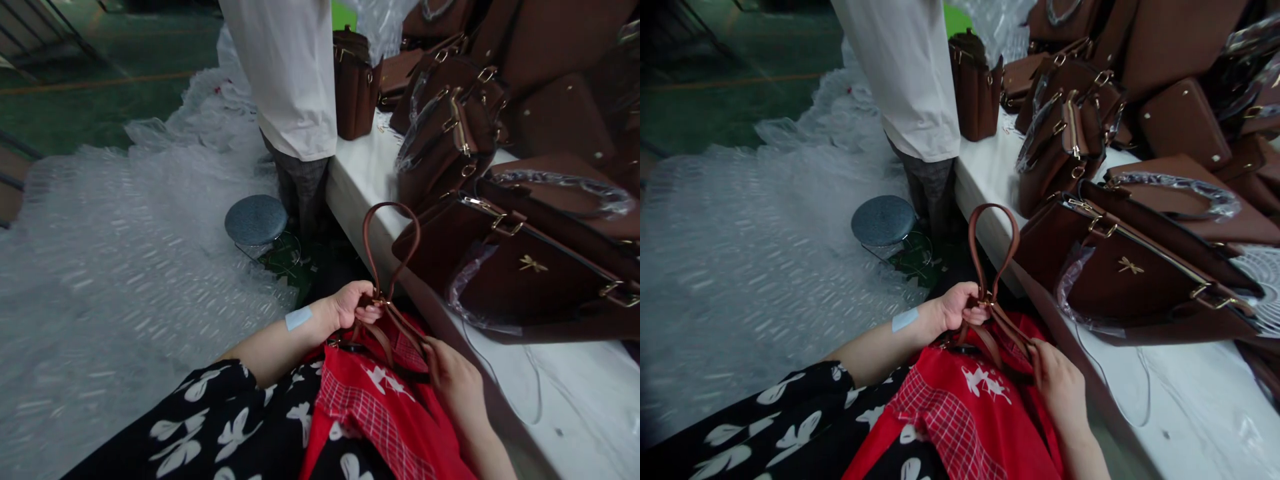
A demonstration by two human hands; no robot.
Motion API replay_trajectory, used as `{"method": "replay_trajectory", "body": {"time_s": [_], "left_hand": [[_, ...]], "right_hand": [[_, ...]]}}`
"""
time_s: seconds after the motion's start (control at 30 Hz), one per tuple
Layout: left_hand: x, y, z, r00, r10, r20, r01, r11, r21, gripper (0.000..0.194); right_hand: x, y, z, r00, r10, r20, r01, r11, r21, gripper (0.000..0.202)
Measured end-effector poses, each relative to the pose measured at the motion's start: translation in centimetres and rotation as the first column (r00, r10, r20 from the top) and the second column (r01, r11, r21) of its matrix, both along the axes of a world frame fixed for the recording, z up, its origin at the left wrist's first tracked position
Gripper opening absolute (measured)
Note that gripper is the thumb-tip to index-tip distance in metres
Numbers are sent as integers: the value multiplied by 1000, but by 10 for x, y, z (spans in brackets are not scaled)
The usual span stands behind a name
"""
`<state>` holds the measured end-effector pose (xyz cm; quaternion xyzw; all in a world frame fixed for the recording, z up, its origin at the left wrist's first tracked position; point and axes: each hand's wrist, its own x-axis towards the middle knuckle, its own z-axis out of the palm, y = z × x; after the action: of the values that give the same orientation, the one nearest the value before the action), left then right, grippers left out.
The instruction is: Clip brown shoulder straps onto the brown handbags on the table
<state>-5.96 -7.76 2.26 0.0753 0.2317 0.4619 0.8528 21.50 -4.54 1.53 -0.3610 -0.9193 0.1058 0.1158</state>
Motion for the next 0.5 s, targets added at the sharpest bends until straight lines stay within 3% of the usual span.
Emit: {"method": "replay_trajectory", "body": {"time_s": [0.13,0.3,0.5], "left_hand": [[6,3,-3,999,-14,47,18,997,-74,7],[10,1,-9,998,26,56,-16,984,-175,6],[-1,2,-8,997,42,60,-35,993,-116,8]], "right_hand": [[15,1,-18,989,-70,133,62,996,65,31],[47,-6,-49,969,-125,213,116,992,55,25],[102,-22,-76,929,-214,302,234,972,-32,31]]}}
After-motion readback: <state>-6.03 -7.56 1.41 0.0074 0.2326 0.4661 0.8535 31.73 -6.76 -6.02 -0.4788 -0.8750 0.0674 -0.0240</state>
